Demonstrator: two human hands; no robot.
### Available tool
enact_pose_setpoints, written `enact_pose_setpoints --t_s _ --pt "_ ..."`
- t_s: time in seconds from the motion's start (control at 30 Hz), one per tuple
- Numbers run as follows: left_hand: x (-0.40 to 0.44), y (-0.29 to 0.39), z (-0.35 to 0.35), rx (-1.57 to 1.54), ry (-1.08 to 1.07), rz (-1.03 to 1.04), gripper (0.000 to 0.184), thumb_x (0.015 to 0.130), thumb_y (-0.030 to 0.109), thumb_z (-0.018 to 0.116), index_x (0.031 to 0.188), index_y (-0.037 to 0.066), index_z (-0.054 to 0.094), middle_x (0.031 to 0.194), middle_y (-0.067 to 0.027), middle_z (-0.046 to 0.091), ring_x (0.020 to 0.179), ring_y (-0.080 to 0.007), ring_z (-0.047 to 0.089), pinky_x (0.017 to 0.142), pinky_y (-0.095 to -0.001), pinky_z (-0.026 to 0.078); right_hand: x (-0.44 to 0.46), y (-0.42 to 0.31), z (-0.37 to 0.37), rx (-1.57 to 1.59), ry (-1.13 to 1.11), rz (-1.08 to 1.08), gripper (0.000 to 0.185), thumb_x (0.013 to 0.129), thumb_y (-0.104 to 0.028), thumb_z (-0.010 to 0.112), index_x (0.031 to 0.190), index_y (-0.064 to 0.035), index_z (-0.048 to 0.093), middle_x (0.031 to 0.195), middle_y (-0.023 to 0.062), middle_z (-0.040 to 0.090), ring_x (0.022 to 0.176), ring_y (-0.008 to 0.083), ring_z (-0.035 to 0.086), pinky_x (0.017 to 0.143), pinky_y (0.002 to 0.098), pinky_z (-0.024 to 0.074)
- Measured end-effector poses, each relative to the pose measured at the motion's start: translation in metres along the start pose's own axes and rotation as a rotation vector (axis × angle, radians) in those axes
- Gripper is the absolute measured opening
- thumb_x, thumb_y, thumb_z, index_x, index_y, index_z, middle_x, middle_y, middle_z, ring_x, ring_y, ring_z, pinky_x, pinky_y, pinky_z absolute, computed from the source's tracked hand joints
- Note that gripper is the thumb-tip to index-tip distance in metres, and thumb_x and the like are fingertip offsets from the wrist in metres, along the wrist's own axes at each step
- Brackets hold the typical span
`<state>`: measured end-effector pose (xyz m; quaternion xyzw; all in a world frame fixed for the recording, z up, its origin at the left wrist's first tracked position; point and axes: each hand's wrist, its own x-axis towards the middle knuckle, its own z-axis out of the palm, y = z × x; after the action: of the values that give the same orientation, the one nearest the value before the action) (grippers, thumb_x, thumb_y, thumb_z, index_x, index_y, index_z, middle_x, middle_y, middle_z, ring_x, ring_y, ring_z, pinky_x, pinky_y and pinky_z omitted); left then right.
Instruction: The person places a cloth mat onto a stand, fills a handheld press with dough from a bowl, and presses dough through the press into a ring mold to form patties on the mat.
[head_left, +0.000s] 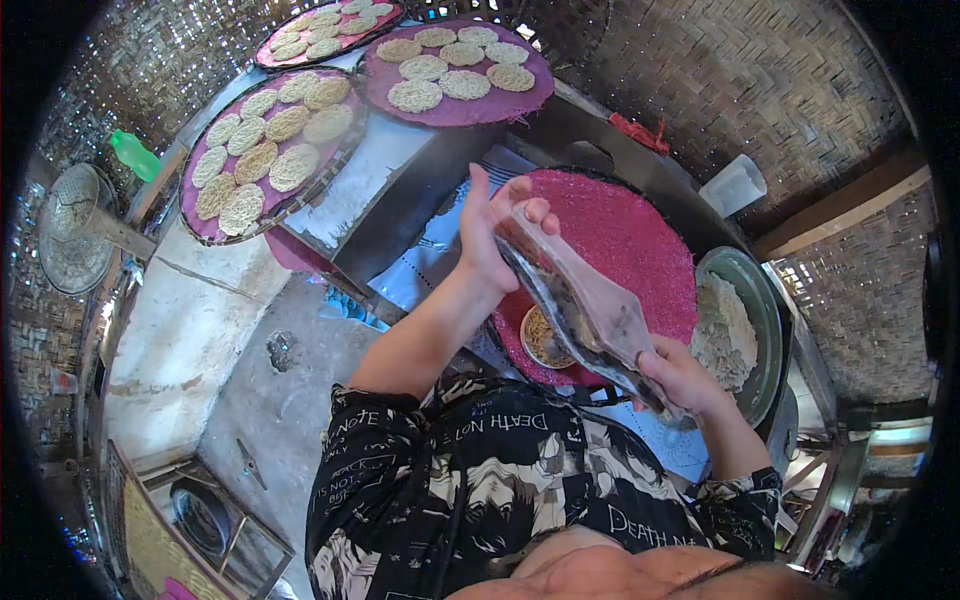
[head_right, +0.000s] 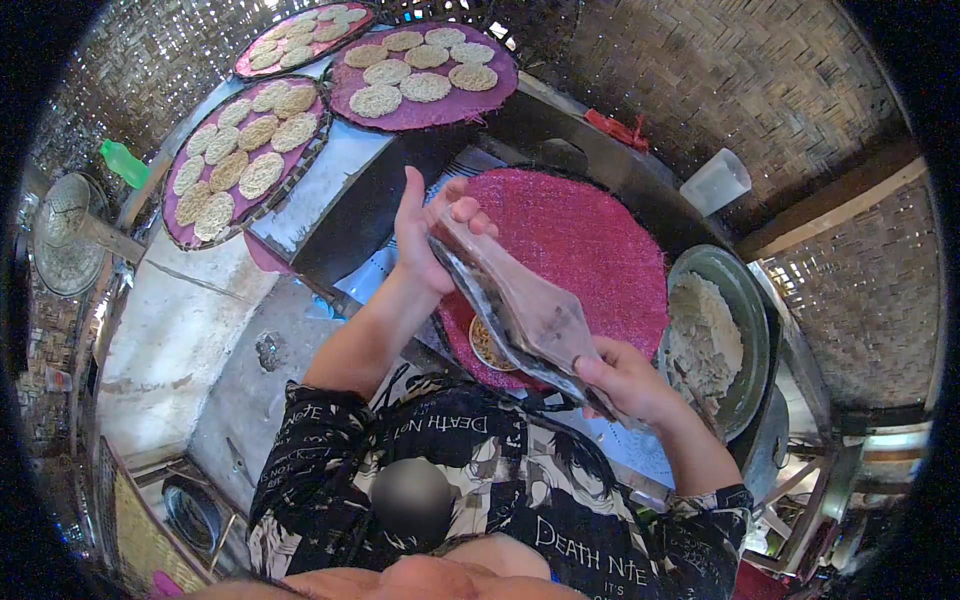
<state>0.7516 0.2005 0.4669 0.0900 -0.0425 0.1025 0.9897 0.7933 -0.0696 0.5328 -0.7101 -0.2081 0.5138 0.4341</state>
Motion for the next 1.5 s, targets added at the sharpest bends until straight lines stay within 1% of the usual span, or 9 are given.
enact_pose_setpoints --t_s 0.37,0.57,0.7,0.8,0.83,0.9,1.1,1.33,1.5 --pt "0.006 -0.018 -0.010 -0.073 -0.079 -0.080 0.059 0.080 0.068 0.036 0.091 0.014 0.057 0.059 -0.0002 0.051 0.063 -0.0213 0.054 0.074 -0.0392 0.044 -0.020 0.001 -0.002 -0.070 0.087 0.021 0.056 0.080 -0.049 0.058 0.107 -0.0003 0.051 0.070 0.0055 0.056 0.052 0.0123 0.055 0.046 0.0248 0.0444" --pt "-0.007 -0.006 0.036 0.073 -0.058 -0.126 0.074 0.079 0.072 0.031 0.112 0.009 0.052 0.099 -0.0125 0.062 0.091 -0.0308 0.057 0.091 -0.0465 0.040 -0.026 -0.004 -0.003 0.206 0.014 -0.220 0.074 0.077 -0.057 0.057 0.123 -0.0031 0.036 0.081 0.0094 0.057 0.054 0.0146 0.058 0.047 0.0256 0.0467" --pt "-0.027 -0.036 0.000 1.723 -0.164 0.385 0.046 0.081 0.031 0.064 0.115 0.004 0.051 0.109 -0.0137 0.060 0.103 -0.0259 0.056 0.093 -0.0396 0.041 0.014 -0.017 0.014 0.138 0.018 -0.488 0.070 0.081 -0.051 0.056 0.127 -0.0033 0.034 0.090 0.0081 0.056 0.074 0.0153 0.059 0.062 0.0282 0.0482" --pt "-0.039 -0.012 -0.002 1.389 0.080 0.267 0.054 0.062 0.011 0.075 0.110 -0.001 0.053 0.102 -0.0128 0.062 0.093 -0.0195 0.060 0.083 -0.0367 0.047 0.048 -0.021 0.009 0.147 -0.093 -0.522 0.057 0.085 -0.043 0.055 0.124 -0.0034 0.042 0.088 0.0050 0.056 0.083 0.0137 0.057 0.071 0.0284 0.0463" --pt "-0.046 0.006 -0.042 1.362 -0.119 0.191 0.046 0.077 0.016 0.067 0.118 0.002 0.049 0.104 -0.0074 0.060 0.095 -0.0182 0.058 0.086 -0.0366 0.046 0.063 -0.009 0.007 -0.073 0.111 -0.514 0.039 0.085 -0.036 0.056 0.109 -0.0057 0.058 0.083 0.0060 0.058 0.082 0.0165 0.058 0.072 0.0296 0.0459" --pt "-0.064 0.018 -0.048 1.325 -0.074 0.235 0.050 0.082 0.023 0.062 0.122 0.001 0.044 0.101 -0.0077 0.058 0.086 -0.0189 0.058 0.083 -0.0370 0.047 0.074 0.002 0.002 -0.752 0.412 -0.542 0.028 0.080 -0.032 0.060 0.088 -0.0061 0.065 0.080 0.0103 0.060 0.080 0.0243 0.059 0.071 0.0347 0.0466" --pt "-0.105 0.051 -0.082 1.618 0.274 0.497 0.051 0.080 0.015 0.064 0.121 -0.004 0.042 0.097 -0.0069 0.057 0.084 -0.0146 0.057 0.076 -0.0279 0.049 0.087 0.023 0.002 -0.910 0.414 -0.372 0.023 0.075 -0.028 0.061 0.073 -0.0058 0.063 0.079 0.0124 0.060 0.081 0.0307 0.058 0.070 0.0419 0.0458" --pt "-0.113 0.047 -0.010 0.762 0.230 0.368 0.053 0.080 0.020 0.064 0.119 -0.008 0.042 0.082 -0.0039 0.053 0.072 -0.0099 0.053 0.065 -0.0218 0.046 0.091 0.029 0.003 -0.947 0.452 -0.573 0.020 0.073 -0.026 0.062 0.068 -0.0061 0.062 0.073 0.0110 0.057 0.075 0.0303 0.057 0.067 0.0418 0.0459" --pt "-0.108 0.050 -0.008 1.256 0.169 0.465 0.050 0.079 0.017 0.064 0.117 -0.008 0.043 0.079 -0.0044 0.053 0.072 -0.0114 0.053 0.065 -0.0225 0.045 0.087 -0.002 0.001 -0.934 0.476 -0.563 0.018 0.072 -0.023 0.062 0.067 -0.0058 0.061 0.072 0.0107 0.056 0.074 0.0304 0.057 0.065 0.0421 0.0460"
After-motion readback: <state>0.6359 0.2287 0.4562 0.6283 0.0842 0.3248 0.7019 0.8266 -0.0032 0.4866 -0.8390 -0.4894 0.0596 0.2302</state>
